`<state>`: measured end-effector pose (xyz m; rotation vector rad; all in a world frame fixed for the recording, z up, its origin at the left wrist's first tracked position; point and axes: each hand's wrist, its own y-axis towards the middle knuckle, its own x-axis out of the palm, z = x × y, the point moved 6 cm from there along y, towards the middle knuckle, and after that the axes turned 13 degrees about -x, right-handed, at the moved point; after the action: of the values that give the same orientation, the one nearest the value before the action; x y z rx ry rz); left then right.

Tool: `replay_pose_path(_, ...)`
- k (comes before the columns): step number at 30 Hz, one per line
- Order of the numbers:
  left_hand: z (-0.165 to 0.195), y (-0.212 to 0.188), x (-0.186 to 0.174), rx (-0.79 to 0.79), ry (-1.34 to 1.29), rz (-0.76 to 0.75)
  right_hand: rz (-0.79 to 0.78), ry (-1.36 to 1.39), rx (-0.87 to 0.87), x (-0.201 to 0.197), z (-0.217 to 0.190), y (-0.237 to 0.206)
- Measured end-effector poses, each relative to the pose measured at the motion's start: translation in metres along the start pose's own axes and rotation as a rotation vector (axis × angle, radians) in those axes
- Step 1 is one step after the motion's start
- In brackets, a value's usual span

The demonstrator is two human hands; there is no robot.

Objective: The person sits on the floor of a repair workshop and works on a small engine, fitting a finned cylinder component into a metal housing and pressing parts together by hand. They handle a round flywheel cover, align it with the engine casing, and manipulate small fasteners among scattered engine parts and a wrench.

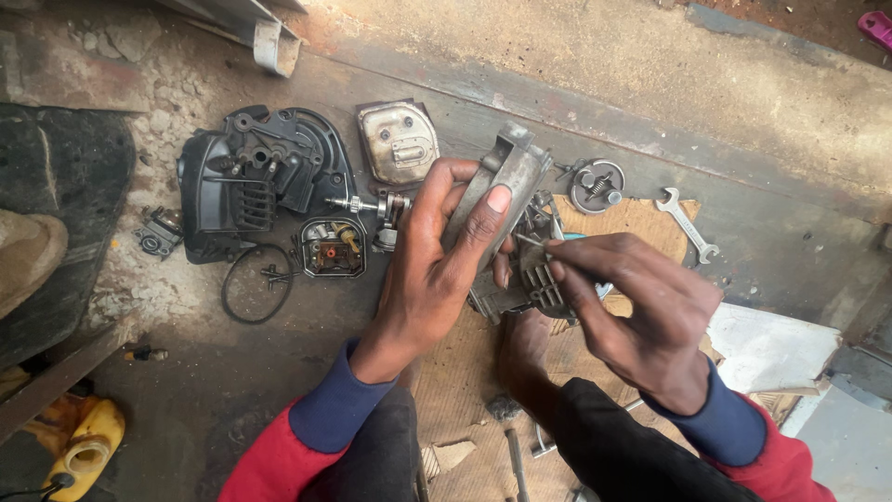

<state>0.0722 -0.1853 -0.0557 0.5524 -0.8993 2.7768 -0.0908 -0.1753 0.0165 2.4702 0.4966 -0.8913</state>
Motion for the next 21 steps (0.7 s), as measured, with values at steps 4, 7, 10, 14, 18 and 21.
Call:
replay_pose_path(4, 0.001, -0.003, 0.001, -0.015, 0.048, 0.028, 0.009, -0.07, -0.029, 0.004, -0.001, -0.004)
replay_pose_path(7, 0.001, -0.003, 0.001, -0.029, 0.045, 0.042, 0.018, -0.052, -0.077, 0.005, 0.004, -0.002)
replay_pose_path(10, -0.001, -0.004, 0.001, -0.033, 0.037, 0.046, 0.087, -0.16, -0.003, -0.001, 0.009, -0.002)
replay_pose_path(14, -0.004, -0.006, 0.0, -0.042, 0.083, 0.06, 0.078, -0.059, 0.02, 0.005, 0.001, -0.006)
replay_pose_path(18, -0.006, -0.008, 0.0, -0.032, 0.008, 0.058, 0.092, -0.013, -0.01, 0.01, 0.002, -0.007)
replay_pose_path(21, -0.007, -0.007, 0.0, -0.026, 0.002, 0.054, 0.142, -0.055, 0.028, 0.01, 0.006, -0.006)
